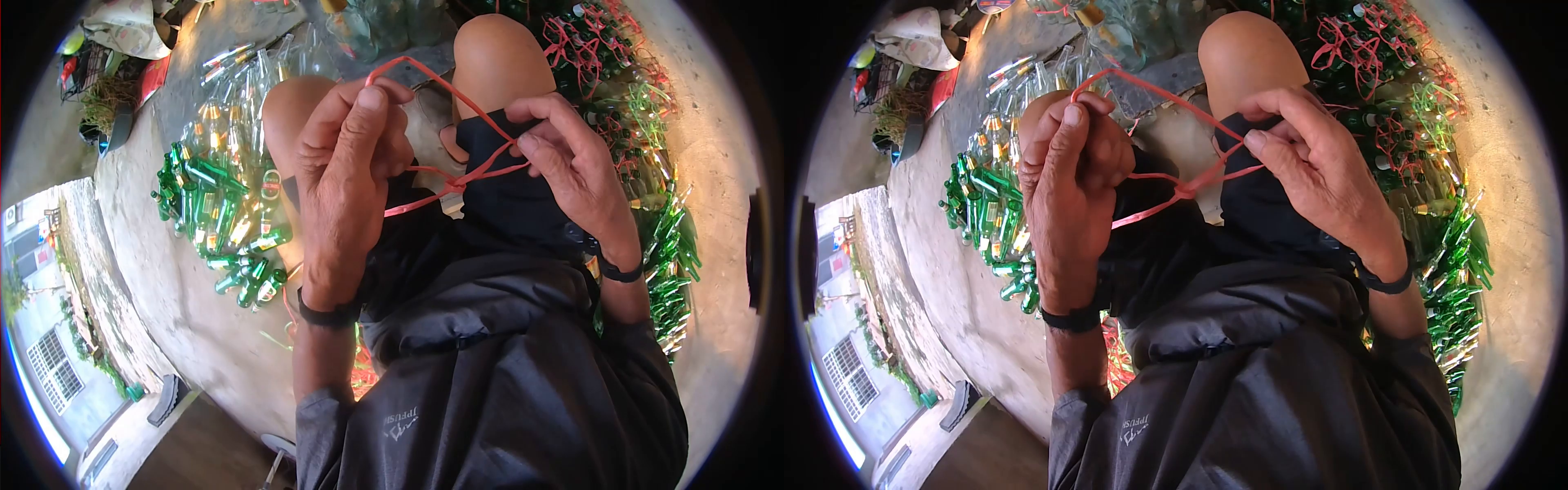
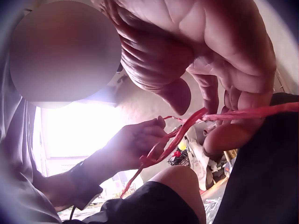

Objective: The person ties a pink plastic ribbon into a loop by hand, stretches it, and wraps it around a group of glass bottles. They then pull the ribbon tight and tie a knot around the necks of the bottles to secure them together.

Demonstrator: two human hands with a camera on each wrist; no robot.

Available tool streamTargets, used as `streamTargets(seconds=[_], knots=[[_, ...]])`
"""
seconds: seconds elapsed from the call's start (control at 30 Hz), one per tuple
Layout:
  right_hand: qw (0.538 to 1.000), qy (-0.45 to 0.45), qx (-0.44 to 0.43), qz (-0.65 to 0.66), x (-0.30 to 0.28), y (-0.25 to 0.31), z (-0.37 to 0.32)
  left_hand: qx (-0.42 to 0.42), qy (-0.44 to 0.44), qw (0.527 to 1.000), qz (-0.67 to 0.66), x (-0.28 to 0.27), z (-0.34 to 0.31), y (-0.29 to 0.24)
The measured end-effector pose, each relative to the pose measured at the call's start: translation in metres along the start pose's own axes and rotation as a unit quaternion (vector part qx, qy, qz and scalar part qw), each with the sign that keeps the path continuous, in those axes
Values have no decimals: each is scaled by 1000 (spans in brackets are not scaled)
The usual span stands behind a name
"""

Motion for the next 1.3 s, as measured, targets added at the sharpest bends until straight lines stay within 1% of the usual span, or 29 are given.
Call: streamTargets(seconds=[0.07, 0.1, 0.17, 0.3, 0.4, 0.47, 0.5, 0.57, 0.7, 0.77, 0.8, 0.87, 0.93, 0.97, 1.0, 1.03, 1.07, 1.13, 1.17, 1.2, 1.23, 1.3], knots=[[998, 1, -5, -63, 0, 4, -2, -5, -11, 1000, -15, -2, 1, 3], [998, 1, -5, -65, -1, 5, -4, -6, -9, 1000, -29, -3, 1, 5], [998, 18, 52, 4, 1, -3, -7, -8, -7, 999, -45, -3, 1, 9], [997, 46, 56, -34, -3, -2, -14, -8, -9, 999, -49, -4, 1, 11], [999, 26, 34, -26, -6, -3, -16, -7, -1, 999, -44, -1, 0, 11], [998, 23, -14, -50, -5, 4, -14, -6, 8, 999, -41, 1, -1, 10], [998, 21, -14, -49, -4, 5, -11, -8, 21, 999, -45, 3, -2, 9], [995, 29, -60, -74, 3, 14, -4, -11, 34, 998, -47, 7, -2, 7], [992, 51, -76, -81, 11, 19, 3, -5, 57, 997, -50, 15, -2, 0], [994, 63, -45, -74, 14, 15, 5, -2, 62, 997, -47, 14, -1, 0], [994, 64, -45, -74, 15, 15, 5, 1, 65, 997, -44, 11, -1, 1], [994, 23, -93, -51, 9, 19, 5, 2, 69, 997, -42, 9, -2, 5], [996, 24, -82, -38, 6, 18, 6, 3, 32, 999, 10, 5, -3, 8], [997, 26, -72, -25, 3, 17, 6, 3, 32, 999, 10, 7, -4, 9], [997, 42, -50, -40, -1, 18, 7, -3, 1, 999, 38, 5, -5, 10], [997, 42, -50, -41, -1, 20, 7, -9, -31, 997, 67, 2, -7, 10], [998, 33, -53, -22, -3, 21, 8, -8, -30, 997, 66, 0, -9, 10], [998, 23, -57, -4, -5, 22, 7, -21, -35, 983, 178, -6, -16, 13], [999, 13, -45, 25, -6, 19, 6, -21, -35, 983, 178, -7, -20, 13], [998, 2, -33, 53, -8, 17, 6, -50, -24, 977, 206, -7, -23, 17], [998, 3, -33, 53, -8, 17, 6, -79, -13, 969, 233, -6, -27, 20], [998, -7, -30, 48, -11, 19, 7, -84, -17, 964, 251, 1, -34, 18]])
Point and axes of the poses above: each hand's wrist, its own z-axis towards the middle knuckle, its own x-axis out of the palm, y = z × x, the point moved 7 cm from there along z, towards the middle knuckle, and after that the axes turned 9 degrees about y, right-handed, at the moved point
